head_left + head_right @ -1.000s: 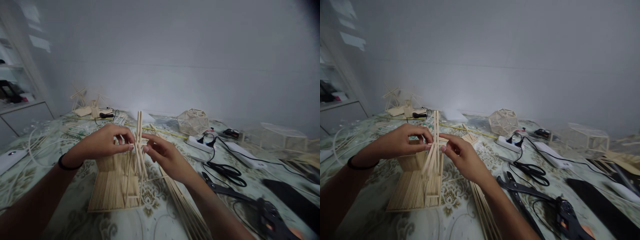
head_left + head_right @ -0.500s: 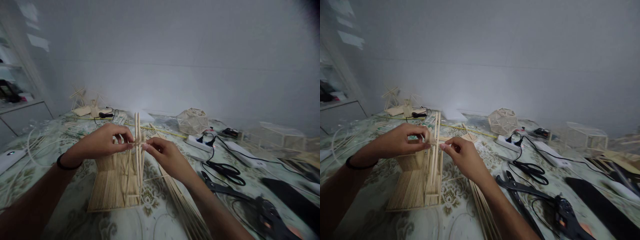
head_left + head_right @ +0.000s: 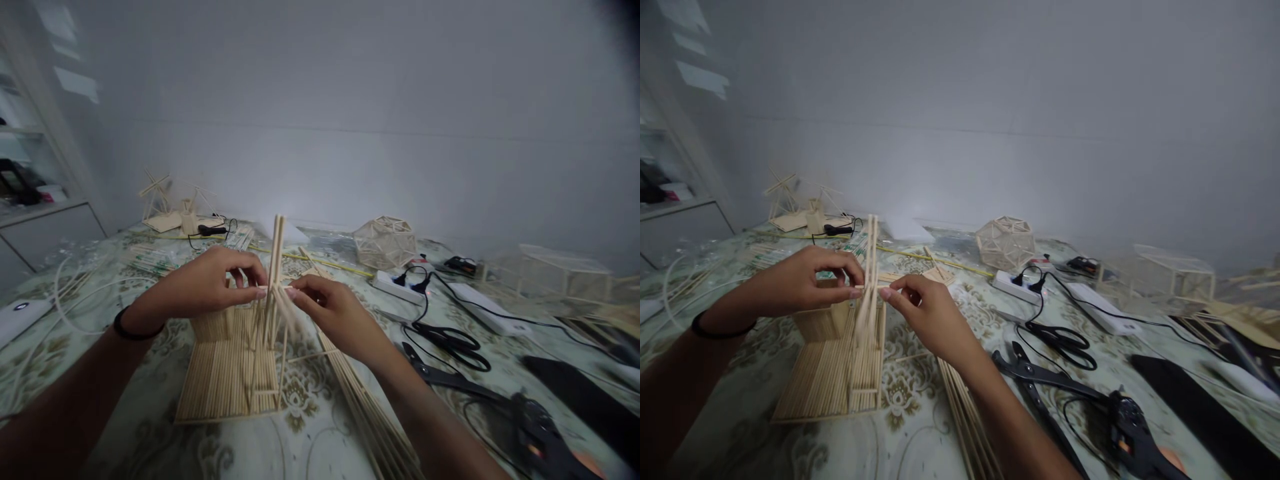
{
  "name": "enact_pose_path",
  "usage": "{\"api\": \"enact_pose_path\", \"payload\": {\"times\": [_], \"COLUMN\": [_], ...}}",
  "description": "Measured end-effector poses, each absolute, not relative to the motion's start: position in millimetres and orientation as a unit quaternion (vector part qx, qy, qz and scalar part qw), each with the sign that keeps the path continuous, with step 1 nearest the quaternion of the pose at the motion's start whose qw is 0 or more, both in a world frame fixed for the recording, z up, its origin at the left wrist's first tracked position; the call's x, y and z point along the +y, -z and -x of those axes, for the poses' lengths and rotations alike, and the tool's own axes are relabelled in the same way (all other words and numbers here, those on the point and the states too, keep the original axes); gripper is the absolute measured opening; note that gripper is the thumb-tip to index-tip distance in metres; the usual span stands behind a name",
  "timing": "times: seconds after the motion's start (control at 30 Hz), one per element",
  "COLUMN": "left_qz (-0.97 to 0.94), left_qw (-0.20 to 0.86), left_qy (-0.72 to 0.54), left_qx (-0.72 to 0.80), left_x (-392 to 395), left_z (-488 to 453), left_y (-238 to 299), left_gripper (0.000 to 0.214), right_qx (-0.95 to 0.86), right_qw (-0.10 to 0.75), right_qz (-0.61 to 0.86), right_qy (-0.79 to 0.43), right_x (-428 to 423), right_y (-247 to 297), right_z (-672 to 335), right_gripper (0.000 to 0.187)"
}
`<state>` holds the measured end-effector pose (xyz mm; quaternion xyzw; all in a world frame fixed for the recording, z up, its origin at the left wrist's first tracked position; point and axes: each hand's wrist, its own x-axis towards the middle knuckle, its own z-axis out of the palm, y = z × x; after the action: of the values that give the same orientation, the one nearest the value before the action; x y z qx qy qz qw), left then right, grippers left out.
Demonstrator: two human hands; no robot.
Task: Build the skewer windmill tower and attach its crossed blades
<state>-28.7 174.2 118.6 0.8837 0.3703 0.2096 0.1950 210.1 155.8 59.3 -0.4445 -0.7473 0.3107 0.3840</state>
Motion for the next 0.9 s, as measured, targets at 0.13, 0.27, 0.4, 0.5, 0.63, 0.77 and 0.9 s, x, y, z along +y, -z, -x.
{"api": "enact_pose_path", "payload": {"times": [0.13, 0.27, 0.4, 0.5, 0.63, 0.77, 0.9], "left_qz": [-0.885, -0.886, -0.886, -0.885, -0.888, -0.888, -0.889], "left_qw": [0.195, 0.193, 0.198, 0.197, 0.192, 0.191, 0.188], "left_qy": [-0.207, -0.209, -0.208, -0.208, -0.209, -0.206, -0.212], "left_qx": [0.369, 0.367, 0.365, 0.367, 0.362, 0.363, 0.36], "left_x": [174.7, 174.1, 173.4, 173.4, 173.8, 174.2, 173.7], "left_z": [29.1, 28.6, 28.3, 28.6, 29.3, 30.1, 33.4], "left_y": [-118.7, -120.1, -120.0, -119.4, -119.6, -120.7, -124.1], "left_gripper": [0.021, 0.021, 0.021, 0.022, 0.021, 0.021, 0.02], "right_qx": [-0.748, -0.747, -0.749, -0.749, -0.752, -0.754, -0.76], "right_qw": [0.386, 0.383, 0.385, 0.386, 0.386, 0.384, 0.38], "right_qz": [0.44, 0.44, 0.433, 0.432, 0.427, 0.427, 0.427], "right_qy": [-0.312, -0.319, -0.323, -0.322, -0.319, -0.319, -0.309], "right_x": [155.6, 156.8, 157.7, 157.7, 157.6, 157.9, 156.1], "right_y": [-59.8, -58.6, -56.7, -56.9, -58.4, -57.8, -60.3], "right_z": [-210.4, -211.3, -212.2, -212.5, -212.7, -212.8, -215.7], "right_gripper": [0.051, 0.046, 0.044, 0.043, 0.045, 0.041, 0.037]}}
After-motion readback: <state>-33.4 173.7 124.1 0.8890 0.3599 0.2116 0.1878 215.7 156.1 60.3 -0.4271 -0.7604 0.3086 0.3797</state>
